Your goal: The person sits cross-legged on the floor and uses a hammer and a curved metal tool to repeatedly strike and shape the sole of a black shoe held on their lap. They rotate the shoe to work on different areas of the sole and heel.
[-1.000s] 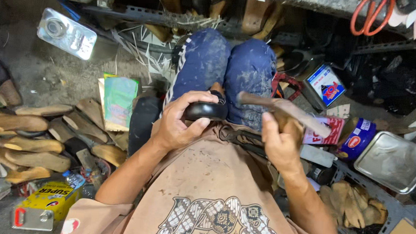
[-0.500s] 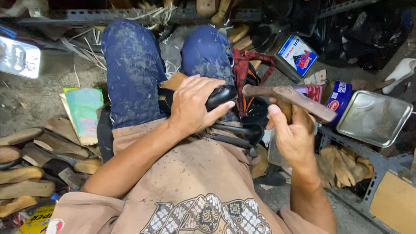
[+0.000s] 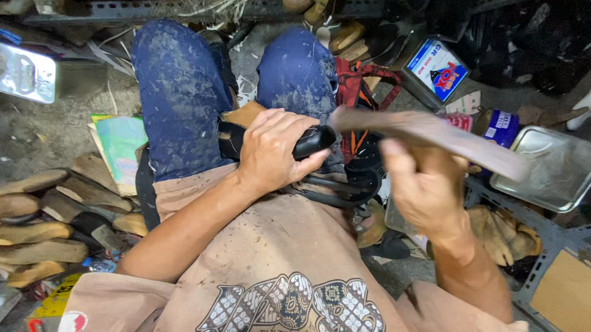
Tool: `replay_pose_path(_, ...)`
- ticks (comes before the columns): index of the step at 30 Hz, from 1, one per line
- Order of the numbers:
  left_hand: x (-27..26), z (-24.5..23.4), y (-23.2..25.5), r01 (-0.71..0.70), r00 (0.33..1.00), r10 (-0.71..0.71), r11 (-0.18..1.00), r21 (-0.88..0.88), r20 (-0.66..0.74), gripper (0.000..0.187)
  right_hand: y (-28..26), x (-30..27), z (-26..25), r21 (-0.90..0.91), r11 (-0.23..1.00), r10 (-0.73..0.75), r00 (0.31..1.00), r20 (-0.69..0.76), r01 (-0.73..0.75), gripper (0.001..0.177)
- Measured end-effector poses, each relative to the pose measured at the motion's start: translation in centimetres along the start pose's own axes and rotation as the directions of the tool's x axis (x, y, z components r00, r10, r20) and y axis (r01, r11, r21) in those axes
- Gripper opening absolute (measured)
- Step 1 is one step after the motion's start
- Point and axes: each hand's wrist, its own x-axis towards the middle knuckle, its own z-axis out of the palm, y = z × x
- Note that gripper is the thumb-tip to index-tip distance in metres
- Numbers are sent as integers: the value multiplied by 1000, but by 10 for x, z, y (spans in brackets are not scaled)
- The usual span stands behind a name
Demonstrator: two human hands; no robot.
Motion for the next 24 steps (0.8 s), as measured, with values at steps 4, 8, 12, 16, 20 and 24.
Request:
replay_pose_path(4,4,-4,3,-20,999,19,999,34,28,41,-19,22,1,-169,944,-256,953,164,282,27)
replay_pose_path(8,6,-9,5,-24,993,14,996,87,116,36,-7,9,5,-138,966,-190,964,185,217,22)
replay_pose_path(12,13,-10,5,-17,990,7,997,71,141,34,-12,9,4,-327,836,-398,897,192,441,16)
replay_pose_path(16,13,-8,2,19,984,-35,996,92,177,39,-9,4,9,-130,917,-367,926,92,377,12)
replay_pose_path(20,17,-6,0,8,983,-22,997,75,181,35,-11,4,4,-352,855,-318,921,224,381,6)
replay_pose_path(24,14,-8,-2,24,982,-35,998,62,184,35,-5,9,11,-324,877,-281,926,252,354,24)
